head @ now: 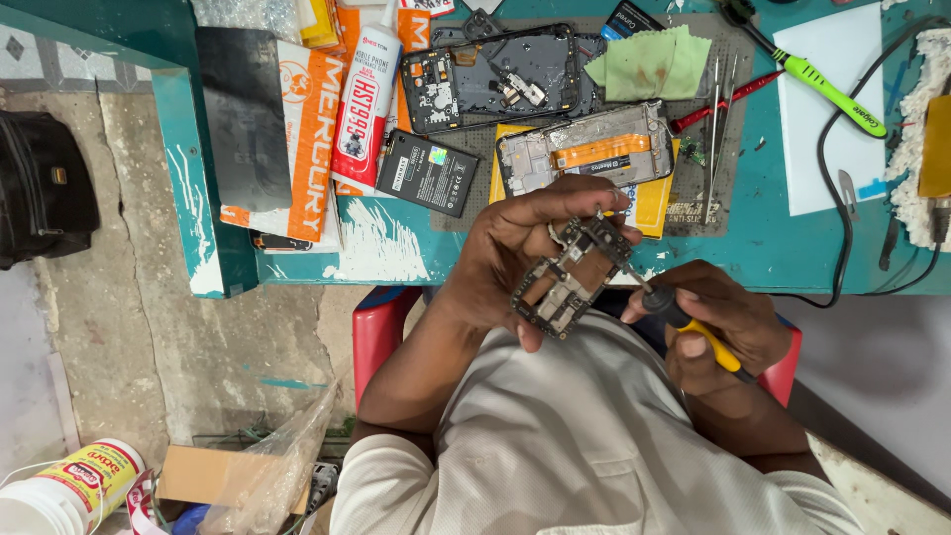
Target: The person holds a disassembled phone midframe in one hand and uses a yellow-handled screwdriver to unscrew and pry at its internal components, repositioning the phone repeatedly while working over a cluttered repair bench with other phone parts, tools, and adhesive tubes.
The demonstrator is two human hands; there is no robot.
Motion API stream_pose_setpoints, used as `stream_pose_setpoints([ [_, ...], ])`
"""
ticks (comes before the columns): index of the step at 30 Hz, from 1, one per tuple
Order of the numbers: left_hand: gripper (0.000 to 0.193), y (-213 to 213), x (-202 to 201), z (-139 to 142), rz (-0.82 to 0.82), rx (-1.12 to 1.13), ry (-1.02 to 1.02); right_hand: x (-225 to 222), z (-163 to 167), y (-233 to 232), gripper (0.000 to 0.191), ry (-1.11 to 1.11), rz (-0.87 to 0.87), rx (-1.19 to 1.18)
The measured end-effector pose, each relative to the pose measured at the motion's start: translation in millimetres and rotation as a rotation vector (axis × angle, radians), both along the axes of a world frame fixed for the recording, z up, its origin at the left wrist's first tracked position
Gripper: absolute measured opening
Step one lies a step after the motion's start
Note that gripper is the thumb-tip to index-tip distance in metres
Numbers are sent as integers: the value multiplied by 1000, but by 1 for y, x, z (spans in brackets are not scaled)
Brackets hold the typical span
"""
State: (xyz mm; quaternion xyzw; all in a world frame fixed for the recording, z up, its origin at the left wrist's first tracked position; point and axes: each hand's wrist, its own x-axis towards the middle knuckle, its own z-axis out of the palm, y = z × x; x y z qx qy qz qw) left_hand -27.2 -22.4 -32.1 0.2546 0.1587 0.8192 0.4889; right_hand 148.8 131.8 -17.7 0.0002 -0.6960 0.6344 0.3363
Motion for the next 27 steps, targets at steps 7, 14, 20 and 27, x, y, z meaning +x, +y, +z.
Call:
stream_pose_setpoints([
  [7,100,3,-3,1,22,-13,79,-4,7,0,29,2,-7,100],
  [14,102,2,-1,3,7,-64,24,-4,7,4,26,1,20,157],
  [20,102,3,1,0,12,-44,44,-2,1,9,23,31,22,207],
  [27,109,2,0,-2,-26,-74,-9,-4,-1,9,22,46,-6,211],
])
